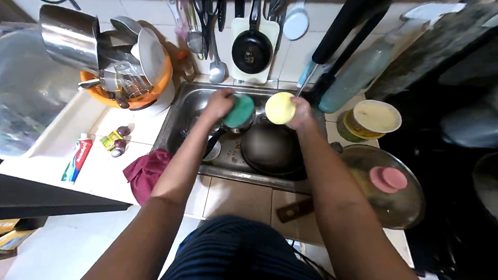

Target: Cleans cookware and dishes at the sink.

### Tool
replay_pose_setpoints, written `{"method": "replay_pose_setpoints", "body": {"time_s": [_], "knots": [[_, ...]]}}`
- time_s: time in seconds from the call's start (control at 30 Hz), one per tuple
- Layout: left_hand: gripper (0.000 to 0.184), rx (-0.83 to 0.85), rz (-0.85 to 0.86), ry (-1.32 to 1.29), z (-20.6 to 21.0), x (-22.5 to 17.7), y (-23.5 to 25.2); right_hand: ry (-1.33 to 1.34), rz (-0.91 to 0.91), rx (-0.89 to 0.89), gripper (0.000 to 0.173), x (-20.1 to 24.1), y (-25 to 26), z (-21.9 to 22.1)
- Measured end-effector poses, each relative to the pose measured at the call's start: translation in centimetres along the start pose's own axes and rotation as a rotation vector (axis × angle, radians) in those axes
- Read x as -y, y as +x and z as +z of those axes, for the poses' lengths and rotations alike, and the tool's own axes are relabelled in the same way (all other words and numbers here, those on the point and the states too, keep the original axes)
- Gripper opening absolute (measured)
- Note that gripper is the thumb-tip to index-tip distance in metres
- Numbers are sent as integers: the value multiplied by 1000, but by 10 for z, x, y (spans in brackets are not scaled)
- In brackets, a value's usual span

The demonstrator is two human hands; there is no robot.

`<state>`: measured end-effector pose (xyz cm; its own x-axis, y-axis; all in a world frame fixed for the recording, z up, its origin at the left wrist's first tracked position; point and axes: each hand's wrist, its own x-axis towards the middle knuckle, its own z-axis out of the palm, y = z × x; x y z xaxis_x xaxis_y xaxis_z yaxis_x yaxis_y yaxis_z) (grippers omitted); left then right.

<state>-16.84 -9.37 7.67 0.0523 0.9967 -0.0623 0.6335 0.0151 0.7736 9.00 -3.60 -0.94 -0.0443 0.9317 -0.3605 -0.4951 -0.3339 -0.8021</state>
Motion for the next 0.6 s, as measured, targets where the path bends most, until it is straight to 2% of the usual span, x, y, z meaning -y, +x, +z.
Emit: {"method": "replay_pose_setpoints", "body": {"time_s": [0.07, 0.13, 0.23, 0.27, 0.3, 0.33, 0.4, 0.47, 0.5, 0.57, 0.6], "knots": [[34, 87, 55, -247, 34, -20, 21, 131, 10, 86, 38, -5, -1, -6], [34, 145, 50, -410, 71, -32, 41, 228, 23, 184, 49, -9, -5, -11], [35, 176, 55, -401, 113, -35, 62, 308, 22, 303, 84, -12, -10, -19], [38, 172, 78, -322, 122, -33, 67, 304, -3, 343, 87, -14, -10, -23], [39, 158, 105, -251, 128, -31, 71, 276, -49, 376, 80, -16, -9, -26], [39, 145, 127, -192, 133, -30, 74, 230, -95, 367, 64, -17, -9, -28], [40, 118, 148, -158, 141, -30, 77, 109, -122, 244, 41, -16, -10, -26], [49, 121, 89, -355, 149, -27, 80, -2, -159, 121, 38, -12, -9, -18], [57, 137, -2, -486, 151, -27, 78, -69, -194, 91, 37, -10, -7, -14], [74, 104, -155, -628, 151, -24, 73, -190, -256, 77, 37, -5, -6, -5], [75, 62, -177, -648, 149, -21, 68, -208, -262, 73, 36, -2, -6, -1]]}}
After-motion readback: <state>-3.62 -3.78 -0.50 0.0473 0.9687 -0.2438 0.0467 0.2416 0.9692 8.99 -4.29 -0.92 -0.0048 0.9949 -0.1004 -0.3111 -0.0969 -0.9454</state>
